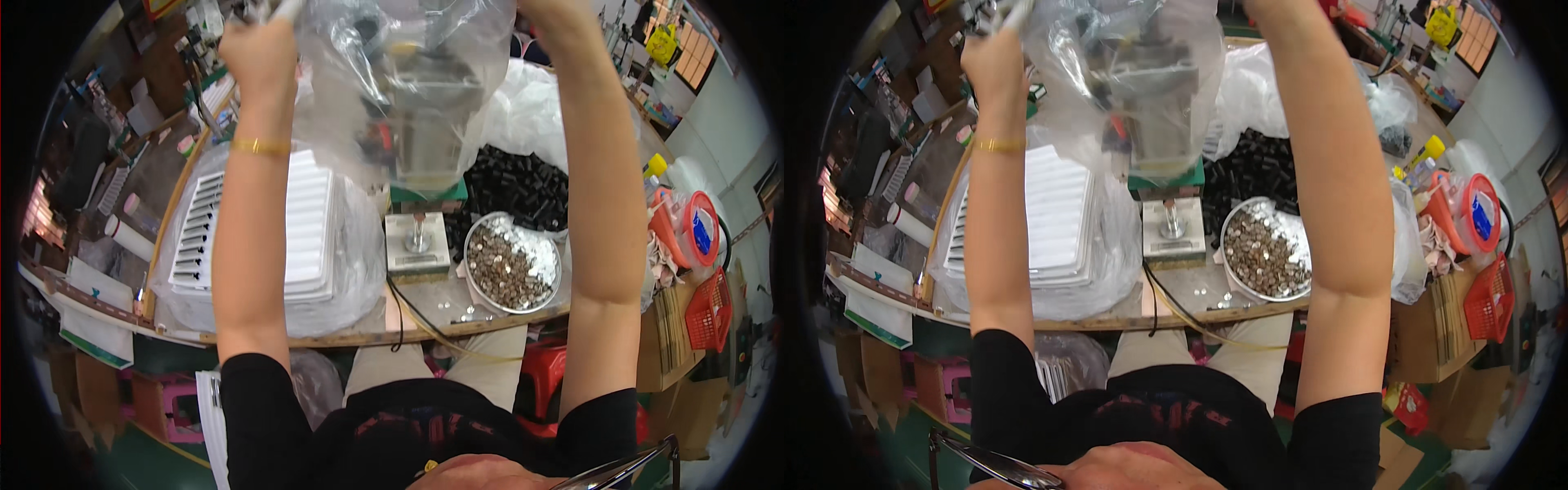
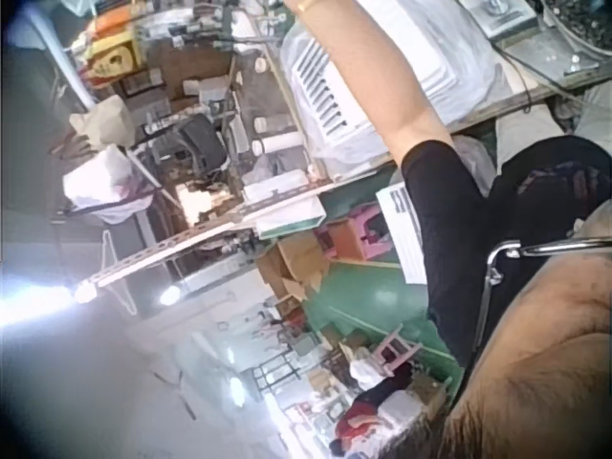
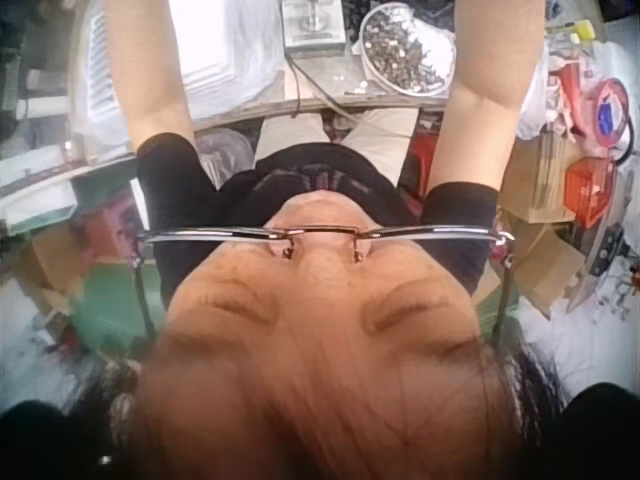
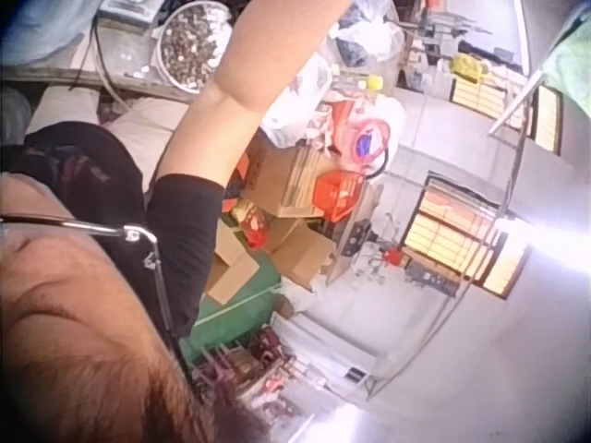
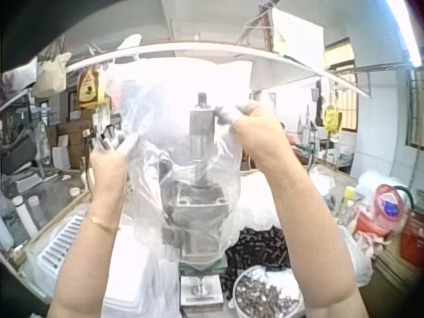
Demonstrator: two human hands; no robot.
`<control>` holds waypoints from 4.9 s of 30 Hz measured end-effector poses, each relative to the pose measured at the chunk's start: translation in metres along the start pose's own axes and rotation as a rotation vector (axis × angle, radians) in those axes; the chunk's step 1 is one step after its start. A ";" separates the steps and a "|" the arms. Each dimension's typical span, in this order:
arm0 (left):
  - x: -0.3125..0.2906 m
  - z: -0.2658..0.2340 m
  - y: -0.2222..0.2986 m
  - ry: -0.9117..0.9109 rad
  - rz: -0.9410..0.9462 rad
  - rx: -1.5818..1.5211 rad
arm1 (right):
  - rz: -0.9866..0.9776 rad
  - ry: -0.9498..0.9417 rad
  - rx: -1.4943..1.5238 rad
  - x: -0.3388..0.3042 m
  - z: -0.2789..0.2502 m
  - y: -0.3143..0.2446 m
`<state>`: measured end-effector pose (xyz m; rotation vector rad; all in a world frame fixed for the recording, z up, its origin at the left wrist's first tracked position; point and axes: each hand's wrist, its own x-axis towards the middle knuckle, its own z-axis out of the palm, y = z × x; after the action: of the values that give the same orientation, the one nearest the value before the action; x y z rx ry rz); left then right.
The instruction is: Manually assemble small metal hardware components using a hand-operated press and placing them into a tray.
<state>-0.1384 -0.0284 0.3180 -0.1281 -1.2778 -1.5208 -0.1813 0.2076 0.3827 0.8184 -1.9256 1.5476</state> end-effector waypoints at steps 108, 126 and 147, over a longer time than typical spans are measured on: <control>-0.304 -0.108 -0.122 -0.706 -0.033 0.791 | 0.233 -0.387 -1.011 -0.277 0.062 0.275; -0.288 -0.103 -0.132 -0.849 -0.127 0.759 | 0.366 -0.241 0.031 -0.302 0.055 0.187; -0.299 -0.144 -0.099 -0.843 -0.061 0.689 | 0.548 -0.247 -0.325 -0.305 -0.014 0.160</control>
<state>-0.0183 0.0375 0.0003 -0.2973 -2.4252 -0.9960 -0.0929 0.2859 0.0589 0.3661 -2.6571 1.3973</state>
